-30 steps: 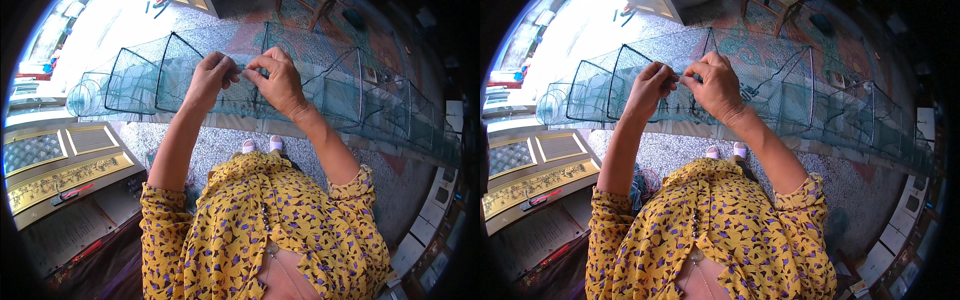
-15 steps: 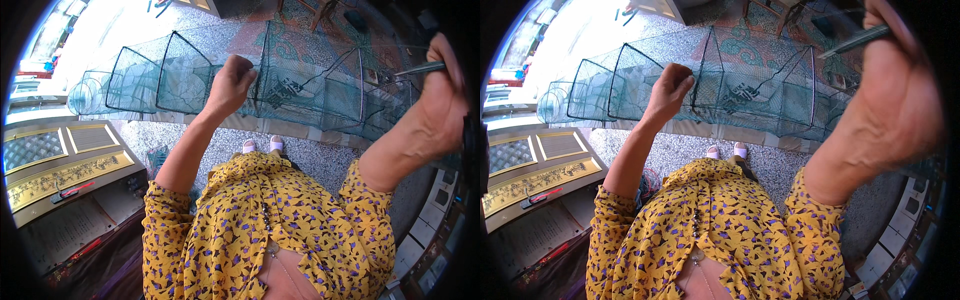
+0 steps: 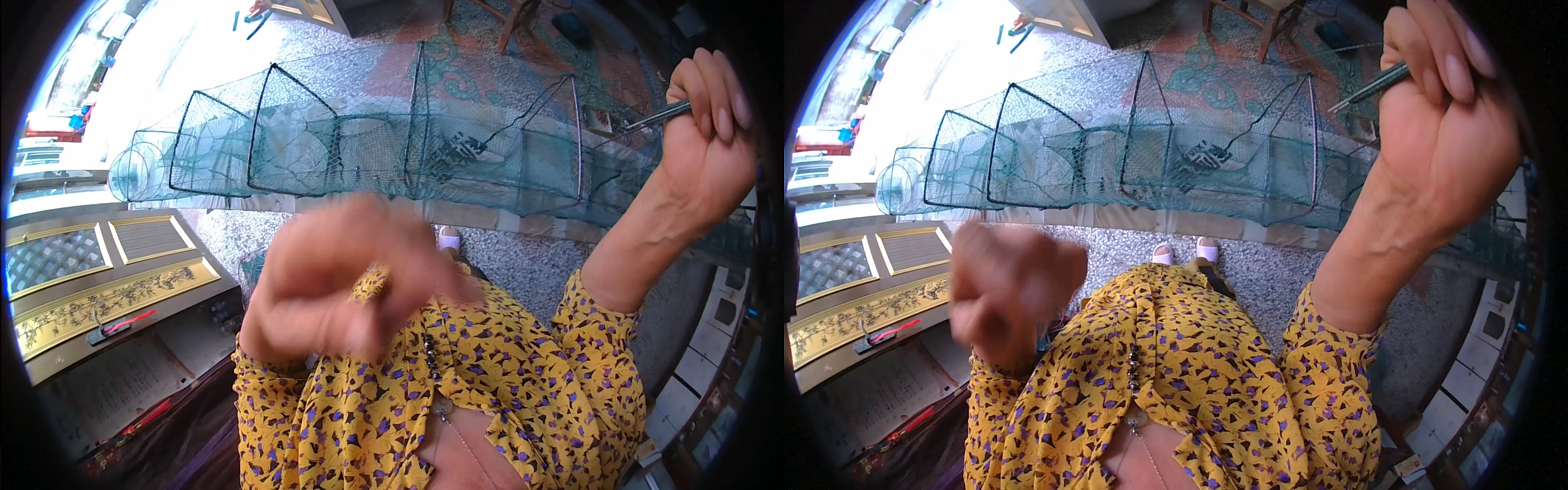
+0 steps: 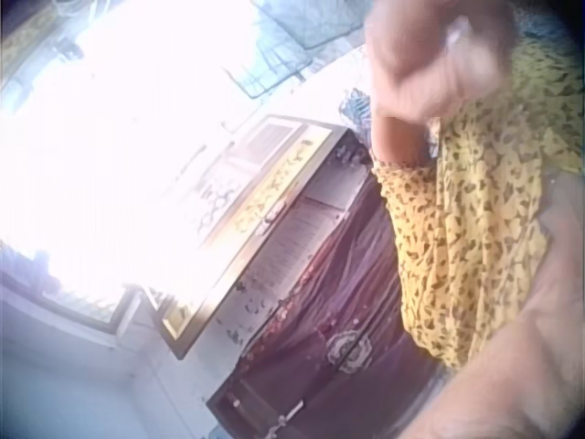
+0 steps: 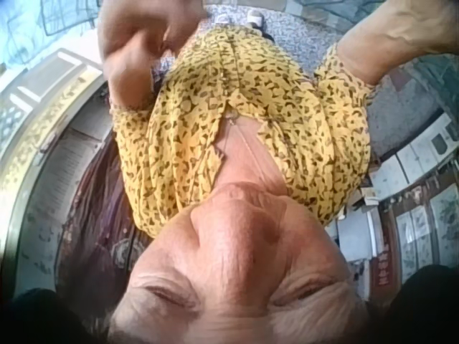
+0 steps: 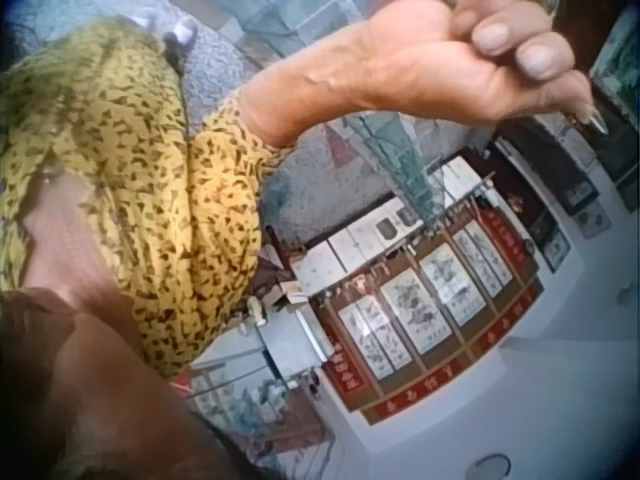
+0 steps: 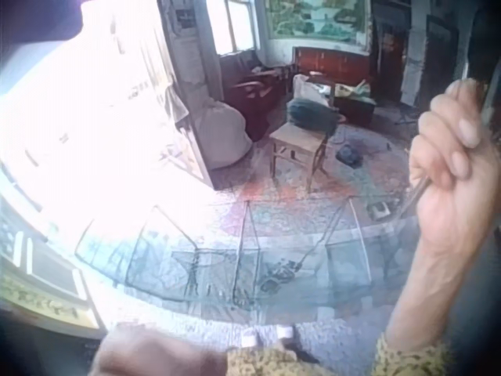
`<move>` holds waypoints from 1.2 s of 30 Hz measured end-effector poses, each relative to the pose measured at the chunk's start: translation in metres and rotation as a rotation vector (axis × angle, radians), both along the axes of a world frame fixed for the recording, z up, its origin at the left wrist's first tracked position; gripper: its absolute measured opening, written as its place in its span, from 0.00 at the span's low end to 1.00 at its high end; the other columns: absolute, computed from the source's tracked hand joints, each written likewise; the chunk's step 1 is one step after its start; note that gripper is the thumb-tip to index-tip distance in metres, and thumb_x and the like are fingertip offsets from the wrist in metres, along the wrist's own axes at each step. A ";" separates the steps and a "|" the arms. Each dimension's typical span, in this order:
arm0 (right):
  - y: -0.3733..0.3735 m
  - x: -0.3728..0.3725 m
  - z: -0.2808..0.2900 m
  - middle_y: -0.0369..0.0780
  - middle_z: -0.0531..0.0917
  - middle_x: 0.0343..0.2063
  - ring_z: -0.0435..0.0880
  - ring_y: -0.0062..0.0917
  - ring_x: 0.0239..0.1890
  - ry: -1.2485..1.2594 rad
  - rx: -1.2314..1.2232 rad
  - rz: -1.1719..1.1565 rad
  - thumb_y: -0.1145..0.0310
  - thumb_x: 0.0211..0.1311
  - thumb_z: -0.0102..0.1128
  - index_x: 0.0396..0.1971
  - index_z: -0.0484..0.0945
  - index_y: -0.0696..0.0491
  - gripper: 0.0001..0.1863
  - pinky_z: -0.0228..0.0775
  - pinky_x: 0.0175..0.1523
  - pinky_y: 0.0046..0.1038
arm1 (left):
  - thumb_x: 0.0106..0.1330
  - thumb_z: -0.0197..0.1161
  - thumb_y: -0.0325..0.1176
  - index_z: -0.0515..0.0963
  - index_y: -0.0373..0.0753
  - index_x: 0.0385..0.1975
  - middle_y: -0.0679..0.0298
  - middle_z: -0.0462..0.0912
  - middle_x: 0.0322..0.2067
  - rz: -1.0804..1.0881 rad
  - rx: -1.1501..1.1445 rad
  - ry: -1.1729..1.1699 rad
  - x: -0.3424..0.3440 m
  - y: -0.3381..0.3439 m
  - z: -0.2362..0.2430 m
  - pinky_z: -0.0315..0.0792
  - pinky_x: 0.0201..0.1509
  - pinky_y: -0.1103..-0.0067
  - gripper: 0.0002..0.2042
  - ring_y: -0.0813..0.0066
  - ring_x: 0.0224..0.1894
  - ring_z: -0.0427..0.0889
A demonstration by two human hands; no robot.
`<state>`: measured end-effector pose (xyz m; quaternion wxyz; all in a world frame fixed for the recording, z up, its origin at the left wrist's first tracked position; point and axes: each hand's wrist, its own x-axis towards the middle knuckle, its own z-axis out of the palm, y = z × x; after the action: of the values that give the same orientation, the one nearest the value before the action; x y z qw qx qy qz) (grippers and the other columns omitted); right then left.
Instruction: The person repairs a green mesh fishing net by hand using a needle, threading and tying knots along the mesh structure while the net is spread across a floor and table.
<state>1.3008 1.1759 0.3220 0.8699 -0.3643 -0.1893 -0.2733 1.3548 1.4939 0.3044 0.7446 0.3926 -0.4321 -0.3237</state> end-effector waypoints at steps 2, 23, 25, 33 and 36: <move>0.009 0.001 -0.004 0.34 0.65 0.14 0.60 0.16 0.14 -0.040 -0.016 -0.007 0.78 0.58 0.45 0.15 0.63 0.53 0.12 0.51 0.24 0.18 | 0.63 0.57 0.35 0.72 0.40 0.35 0.64 0.71 0.21 -0.157 -0.119 0.058 -0.014 0.001 0.023 0.53 0.16 0.81 0.07 0.80 0.11 0.60; 0.015 0.001 -0.019 0.32 0.66 0.16 0.58 0.15 0.16 -0.038 0.035 0.080 0.76 0.65 0.42 0.24 0.63 0.55 0.09 0.50 0.24 0.18 | 0.61 0.58 0.31 0.75 0.46 0.34 0.68 0.66 0.13 -0.503 -0.279 0.294 -0.027 -0.029 0.045 0.48 0.13 0.82 0.04 0.84 0.09 0.58; 0.006 0.002 -0.020 0.32 0.66 0.16 0.59 0.15 0.16 -0.032 0.023 0.113 0.75 0.66 0.42 0.23 0.63 0.55 0.09 0.50 0.24 0.18 | 0.61 0.58 0.31 0.75 0.46 0.35 0.68 0.66 0.13 -0.488 -0.285 0.287 -0.029 -0.032 0.045 0.48 0.13 0.82 0.04 0.84 0.09 0.58; -0.001 0.009 -0.027 0.31 0.66 0.16 0.59 0.13 0.16 -0.045 -0.027 0.191 0.73 0.67 0.41 0.21 0.63 0.52 0.12 0.50 0.24 0.17 | 0.61 0.60 0.31 0.76 0.46 0.35 0.69 0.66 0.13 -0.420 -0.303 0.266 -0.039 -0.042 0.042 0.47 0.13 0.83 0.05 0.86 0.08 0.58; 0.001 0.010 -0.027 0.31 0.66 0.16 0.58 0.13 0.16 -0.032 -0.010 0.199 0.74 0.67 0.42 0.21 0.63 0.52 0.12 0.49 0.24 0.17 | 0.60 0.60 0.31 0.76 0.46 0.35 0.70 0.66 0.13 -0.389 -0.303 0.251 -0.043 -0.043 0.041 0.47 0.13 0.84 0.05 0.87 0.08 0.58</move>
<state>1.3104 1.1773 0.2950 0.8879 -0.3435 -0.2397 -0.1904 1.3115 1.4507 0.3449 0.7664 0.1434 -0.4471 -0.4384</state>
